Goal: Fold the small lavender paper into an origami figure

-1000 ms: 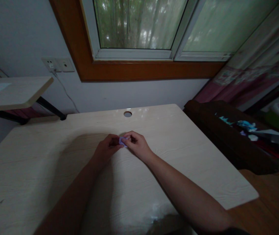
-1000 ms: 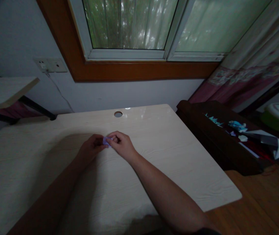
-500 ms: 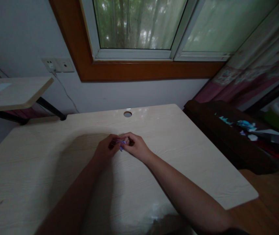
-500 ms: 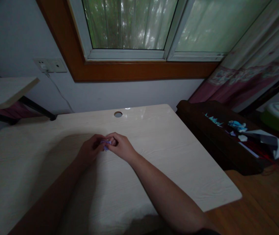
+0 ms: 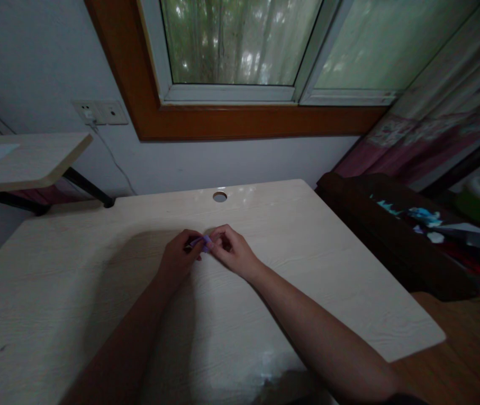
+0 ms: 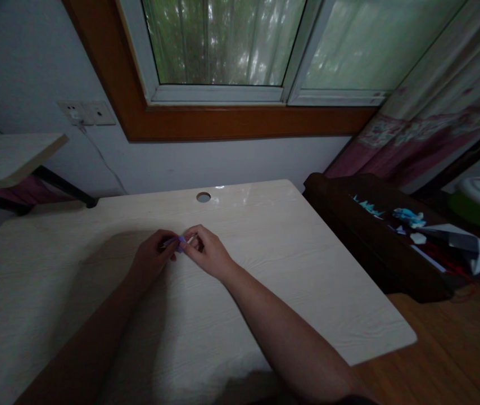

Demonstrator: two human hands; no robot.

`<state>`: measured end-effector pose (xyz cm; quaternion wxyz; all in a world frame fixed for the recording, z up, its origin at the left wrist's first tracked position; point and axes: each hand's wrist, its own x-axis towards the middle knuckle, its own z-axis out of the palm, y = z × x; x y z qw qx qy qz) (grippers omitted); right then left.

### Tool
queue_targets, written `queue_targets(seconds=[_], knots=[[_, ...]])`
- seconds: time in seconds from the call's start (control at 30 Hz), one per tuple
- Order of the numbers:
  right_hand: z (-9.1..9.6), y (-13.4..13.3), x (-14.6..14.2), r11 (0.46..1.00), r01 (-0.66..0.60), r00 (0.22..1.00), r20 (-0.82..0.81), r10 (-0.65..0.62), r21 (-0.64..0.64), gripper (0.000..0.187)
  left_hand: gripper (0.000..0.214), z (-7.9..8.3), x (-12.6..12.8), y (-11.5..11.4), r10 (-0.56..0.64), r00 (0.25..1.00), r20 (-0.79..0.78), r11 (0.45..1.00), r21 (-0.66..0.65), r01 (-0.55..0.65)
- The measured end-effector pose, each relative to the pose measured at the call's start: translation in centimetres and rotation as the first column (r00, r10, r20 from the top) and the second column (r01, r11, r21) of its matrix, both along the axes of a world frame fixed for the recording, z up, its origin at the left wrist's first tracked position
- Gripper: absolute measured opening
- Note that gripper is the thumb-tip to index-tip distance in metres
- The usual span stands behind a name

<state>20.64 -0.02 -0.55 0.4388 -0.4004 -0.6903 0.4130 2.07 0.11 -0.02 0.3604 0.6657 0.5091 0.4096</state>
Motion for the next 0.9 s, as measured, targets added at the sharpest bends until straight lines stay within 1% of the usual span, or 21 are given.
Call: queue_targets(seconds=[0.13, 0.23, 0.3, 0.37, 0.53, 0.73, 0.8, 0.9], knots=[[0.4, -0.1, 0.1, 0.997, -0.038, 0.998, 0.054, 0.034, 0.074, 0.029, 0.017, -0.2, -0.1, 0.1, 0.054, 0.996, -0.067, 0.998, 0.045, -0.051], [0.4, 0.0, 0.1, 0.988, -0.044, 0.994, 0.103, 0.029, 0.146, 0.021, 0.018, -0.3, -0.1, 0.2, 0.05, 0.997, -0.057, 0.998, 0.044, -0.047], [0.2, 0.1, 0.1, 0.987, -0.027, 0.993, 0.12, 0.008, 0.157, 0.015, 0.021, -0.3, -0.1, 0.1, 0.023, 1.0, -0.018, 1.0, 0.014, -0.022], [-0.1, 0.2, 0.1, 0.992, -0.005, 0.994, 0.11, -0.01, 0.128, 0.014, 0.023, -0.3, 0.0, 0.0, -0.001, 1.0, 0.021, 1.0, -0.006, 0.001], [-0.6, 0.5, 0.2, 0.999, 0.051, 0.999, 0.003, -0.051, -0.018, 0.019, 0.029, -0.2, 0.1, -0.1, -0.062, 0.985, 0.16, 0.997, -0.039, 0.069], [-0.5, 0.8, 0.2, 0.992, 0.055, 0.99, -0.125, -0.069, -0.113, 0.02, 0.032, -0.7, 0.0, -0.1, -0.1, 0.957, 0.271, 0.992, -0.041, 0.115], [-0.5, 0.8, 0.2, 0.99, 0.051, 0.987, -0.148, -0.07, -0.129, 0.02, 0.032, -0.7, 0.0, -0.1, -0.111, 0.95, 0.293, 0.991, -0.039, 0.127], [-0.7, 1.0, 0.2, 0.987, 0.046, 0.983, -0.171, -0.073, -0.154, 0.021, 0.029, -0.5, 0.0, -0.2, -0.123, 0.953, 0.277, 0.989, -0.046, 0.141]])
